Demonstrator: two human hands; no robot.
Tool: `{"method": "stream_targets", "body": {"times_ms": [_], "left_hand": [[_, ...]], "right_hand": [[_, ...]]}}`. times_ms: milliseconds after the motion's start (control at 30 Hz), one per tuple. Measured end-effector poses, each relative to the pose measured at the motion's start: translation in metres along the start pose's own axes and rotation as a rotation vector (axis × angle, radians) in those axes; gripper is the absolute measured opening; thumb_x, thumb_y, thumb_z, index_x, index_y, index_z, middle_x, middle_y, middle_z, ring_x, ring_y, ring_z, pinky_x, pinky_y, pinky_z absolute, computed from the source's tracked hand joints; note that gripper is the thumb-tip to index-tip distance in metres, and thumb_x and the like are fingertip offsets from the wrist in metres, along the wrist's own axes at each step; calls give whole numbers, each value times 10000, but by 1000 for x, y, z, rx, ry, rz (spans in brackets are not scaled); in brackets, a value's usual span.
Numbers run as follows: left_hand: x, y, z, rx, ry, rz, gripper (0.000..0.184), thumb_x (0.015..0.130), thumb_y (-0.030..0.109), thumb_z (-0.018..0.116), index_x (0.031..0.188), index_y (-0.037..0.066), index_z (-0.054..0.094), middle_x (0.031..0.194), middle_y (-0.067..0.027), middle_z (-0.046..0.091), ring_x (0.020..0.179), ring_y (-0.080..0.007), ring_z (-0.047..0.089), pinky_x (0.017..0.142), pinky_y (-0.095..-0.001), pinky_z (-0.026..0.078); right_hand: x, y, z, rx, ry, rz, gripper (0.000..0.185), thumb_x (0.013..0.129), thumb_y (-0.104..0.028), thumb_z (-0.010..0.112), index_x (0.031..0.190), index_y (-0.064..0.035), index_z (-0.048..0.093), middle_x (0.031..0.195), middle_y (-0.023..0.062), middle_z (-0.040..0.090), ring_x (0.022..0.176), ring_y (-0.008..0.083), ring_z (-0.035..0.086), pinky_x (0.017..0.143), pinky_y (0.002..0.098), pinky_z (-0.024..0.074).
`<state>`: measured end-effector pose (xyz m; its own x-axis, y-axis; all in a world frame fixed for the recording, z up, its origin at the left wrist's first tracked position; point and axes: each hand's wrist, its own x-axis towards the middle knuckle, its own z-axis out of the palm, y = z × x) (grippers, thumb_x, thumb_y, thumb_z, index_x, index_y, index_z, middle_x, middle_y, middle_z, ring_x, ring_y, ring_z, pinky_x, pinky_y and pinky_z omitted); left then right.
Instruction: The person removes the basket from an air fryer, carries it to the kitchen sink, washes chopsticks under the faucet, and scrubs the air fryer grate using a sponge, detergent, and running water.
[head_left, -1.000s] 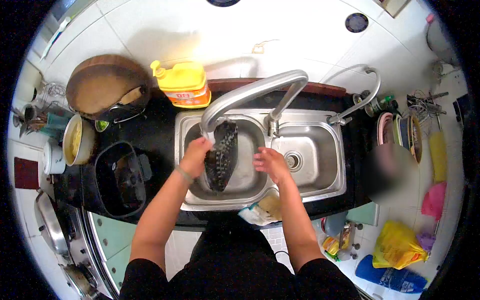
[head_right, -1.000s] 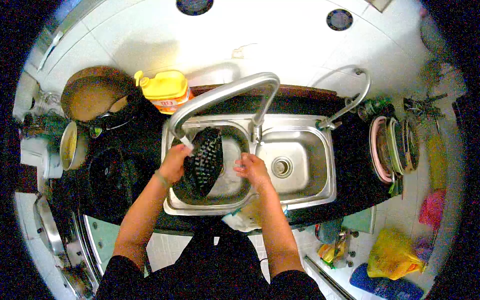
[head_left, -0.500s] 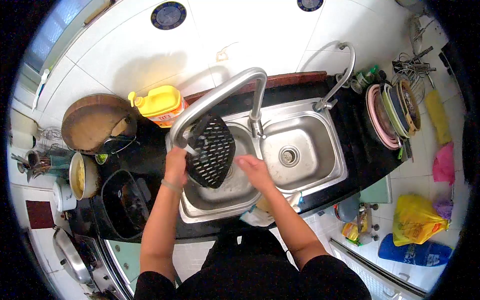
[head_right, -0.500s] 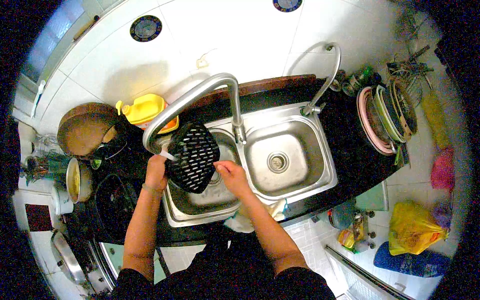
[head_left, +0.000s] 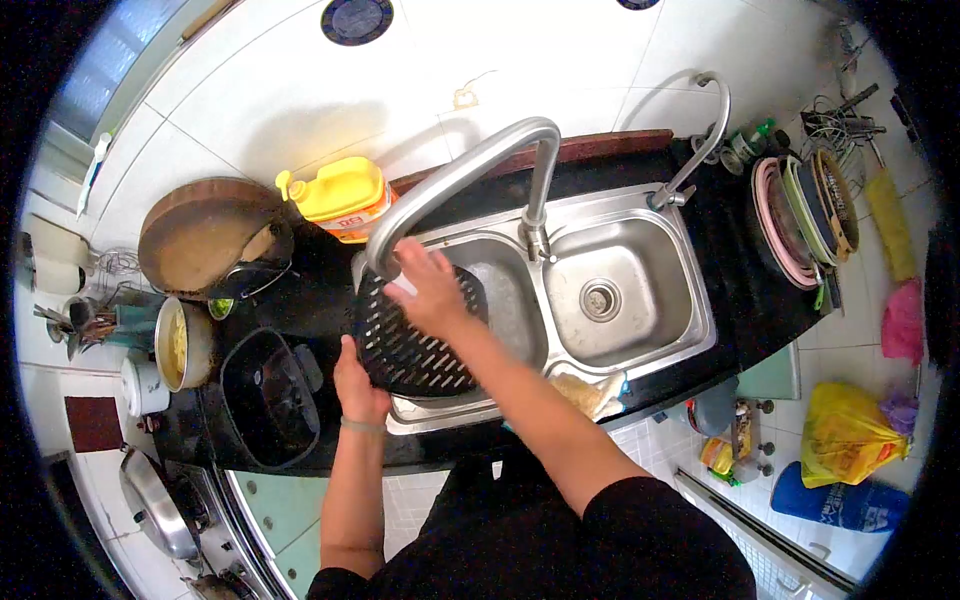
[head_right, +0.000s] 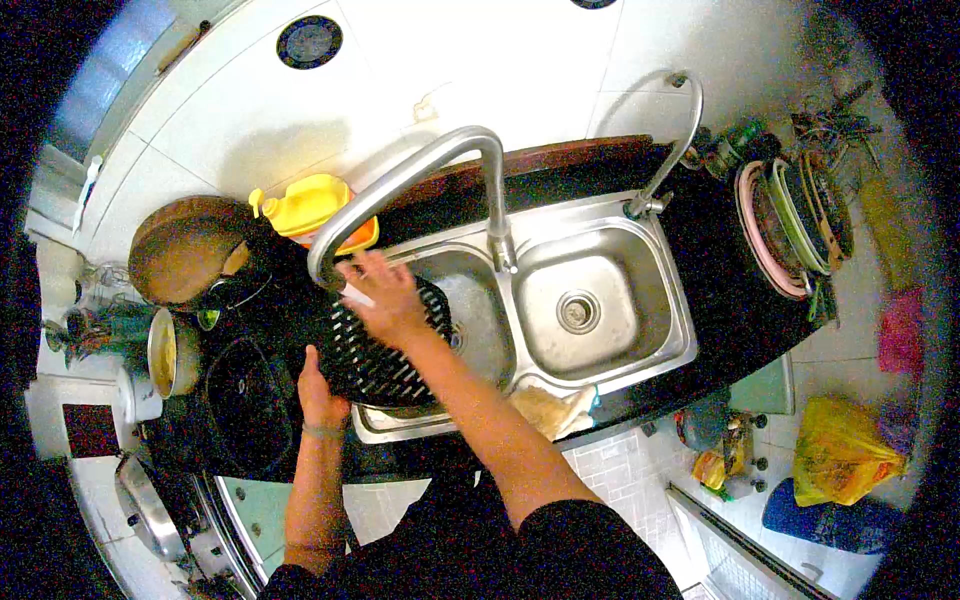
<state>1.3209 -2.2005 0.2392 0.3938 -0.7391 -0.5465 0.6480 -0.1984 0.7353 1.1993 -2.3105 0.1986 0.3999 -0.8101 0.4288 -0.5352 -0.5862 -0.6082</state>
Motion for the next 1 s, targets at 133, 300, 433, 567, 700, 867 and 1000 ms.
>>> {"method": "stream_targets", "body": {"times_ms": [133,300,433,567,700,867,1000], "left_hand": [[-3,1,-10,-131,10,35,359,942,290,378,1060,-7,540,1037,-88,599,907,-220,586,815,-357,458],[22,-16,-18,-188,28,42,377,943,311,371,1051,-6,544,1030,-87,601,910,-219,583,812,-360,460],[33,-30,-20,-14,67,76,343,939,299,380,1028,9,542,1028,-91,582,904,-217,572,805,-339,460],[12,-28,7,-80,12,56,350,942,302,374,1048,10,537,1033,-86,577,911,-212,568,807,-338,456],[2,-26,-5,-56,-59,11,363,947,295,362,1079,2,531,1024,-80,591,907,-189,571,814,-334,453],[-5,-26,-27,703,-51,336,273,919,221,424,911,-2,581,874,-66,610,752,-178,574,688,-306,455],[-16,-53,-38,1440,-537,957,137,773,117,610,666,43,568,643,-82,569,560,-199,535,522,-305,415]], "right_hand": [[-37,42,24,118,92,354,503,838,-279,511,1262,-40,382,1316,194,370,1215,330,357,961,460,312],[-96,-30,19,-79,-113,319,561,825,-260,510,1301,-21,331,1374,191,290,1271,319,281,1023,450,239],[-87,-70,7,257,-152,83,545,830,-223,485,1314,-34,321,1396,126,287,1297,306,241,1049,472,163],[-36,-43,-4,93,-102,0,495,835,-225,475,1292,-64,372,1348,123,355,1246,279,323,1018,478,201],[-23,41,6,49,5,269,446,850,-296,467,1229,-60,460,1259,163,450,1194,295,402,988,388,322],[-107,99,22,308,-258,828,536,878,-458,416,1181,-22,496,1200,186,508,1139,299,473,915,375,408],[-107,61,-39,1367,-145,1382,548,864,-378,512,1239,12,419,1127,143,549,1000,251,546,817,351,456]]}}
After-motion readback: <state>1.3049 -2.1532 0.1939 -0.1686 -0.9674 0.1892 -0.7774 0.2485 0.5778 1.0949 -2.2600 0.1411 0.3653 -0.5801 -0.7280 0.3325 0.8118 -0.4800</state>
